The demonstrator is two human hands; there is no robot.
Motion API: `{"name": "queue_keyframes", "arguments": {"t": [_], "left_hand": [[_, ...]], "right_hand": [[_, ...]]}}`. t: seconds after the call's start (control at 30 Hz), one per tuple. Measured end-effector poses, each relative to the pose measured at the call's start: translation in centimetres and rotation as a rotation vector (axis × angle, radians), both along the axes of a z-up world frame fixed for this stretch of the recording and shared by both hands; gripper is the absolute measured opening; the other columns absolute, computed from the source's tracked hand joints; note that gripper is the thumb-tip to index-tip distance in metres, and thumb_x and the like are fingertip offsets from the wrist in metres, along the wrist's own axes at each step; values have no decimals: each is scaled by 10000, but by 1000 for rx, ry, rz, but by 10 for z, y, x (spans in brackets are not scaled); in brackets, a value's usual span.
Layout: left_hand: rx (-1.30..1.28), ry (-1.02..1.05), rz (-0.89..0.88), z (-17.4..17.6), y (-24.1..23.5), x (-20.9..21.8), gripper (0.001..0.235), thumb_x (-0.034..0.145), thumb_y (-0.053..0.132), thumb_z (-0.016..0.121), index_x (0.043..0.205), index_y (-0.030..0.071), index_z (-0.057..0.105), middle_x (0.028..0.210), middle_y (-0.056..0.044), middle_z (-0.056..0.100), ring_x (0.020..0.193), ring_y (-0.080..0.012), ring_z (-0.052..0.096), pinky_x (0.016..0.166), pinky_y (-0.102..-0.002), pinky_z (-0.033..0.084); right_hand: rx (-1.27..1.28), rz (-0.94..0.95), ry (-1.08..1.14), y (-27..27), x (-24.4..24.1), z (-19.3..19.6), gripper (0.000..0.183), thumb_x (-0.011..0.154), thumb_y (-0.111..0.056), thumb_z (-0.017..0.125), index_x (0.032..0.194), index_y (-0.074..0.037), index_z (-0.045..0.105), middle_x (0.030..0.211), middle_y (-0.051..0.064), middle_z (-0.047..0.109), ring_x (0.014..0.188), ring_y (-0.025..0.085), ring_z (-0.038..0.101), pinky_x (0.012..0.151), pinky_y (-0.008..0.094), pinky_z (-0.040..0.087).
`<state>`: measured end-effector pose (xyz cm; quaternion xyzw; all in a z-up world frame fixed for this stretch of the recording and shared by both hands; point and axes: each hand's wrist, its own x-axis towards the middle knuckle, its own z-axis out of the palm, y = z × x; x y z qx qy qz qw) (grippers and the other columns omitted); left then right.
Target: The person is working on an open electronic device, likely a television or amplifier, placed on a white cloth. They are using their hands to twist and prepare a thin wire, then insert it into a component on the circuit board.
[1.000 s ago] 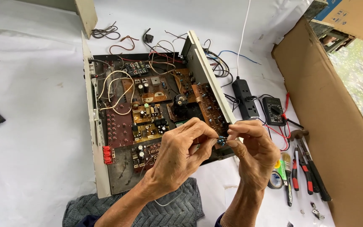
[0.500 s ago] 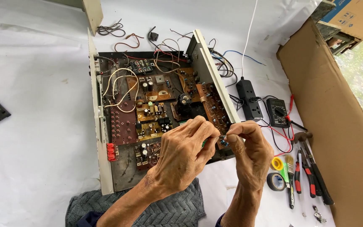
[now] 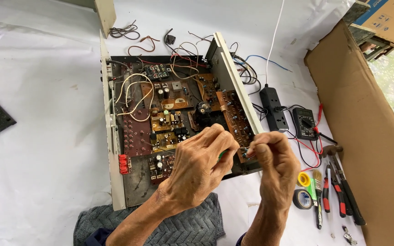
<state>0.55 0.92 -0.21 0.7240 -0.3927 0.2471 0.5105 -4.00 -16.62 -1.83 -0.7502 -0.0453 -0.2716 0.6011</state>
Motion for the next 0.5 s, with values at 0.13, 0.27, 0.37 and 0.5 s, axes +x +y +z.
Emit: {"name": "queue_keyframes", "arguments": {"t": [0.13, 0.27, 0.37, 0.5], "left_hand": [[-102, 40, -109, 10, 7, -3, 118, 1044, -15, 592, 970, 72, 563, 886, -42, 528, 756, -160, 538, 679, -302, 460], [-241, 97, -164, -5, 3, -3, 40, 1028, 36, 645, 1048, 67, 633, 962, -60, 628, 792, -146, 611, 698, -250, 601], [-549, 258, -271, -2, 8, -4, 44, 990, 87, 685, 997, 110, 648, 912, -39, 651, 784, -128, 594, 660, -237, 512], [-904, 440, -647, 0, 15, -4, 81, 1018, 49, 668, 1076, 50, 612, 970, -58, 574, 754, -122, 518, 649, -223, 493]], "right_hand": [[57, -45, -48, 10, -2, 8, 118, 1062, -193, 594, 1040, -77, 601, 919, 61, 594, 760, 127, 586, 731, 244, 525], [25, 113, -17, 15, -2, 9, 138, 1045, -163, 605, 1068, -33, 646, 1017, 79, 643, 813, 137, 599, 749, 248, 553], [-48, 249, 1, 26, 0, 9, 131, 990, -60, 627, 1106, 2, 630, 1155, 154, 654, 1022, 212, 660, 809, 283, 585], [-267, 467, 73, 40, 0, -3, 554, 940, -295, 722, 1376, -15, 527, 1163, 99, 631, 833, 159, 675, 725, 293, 624]]}}
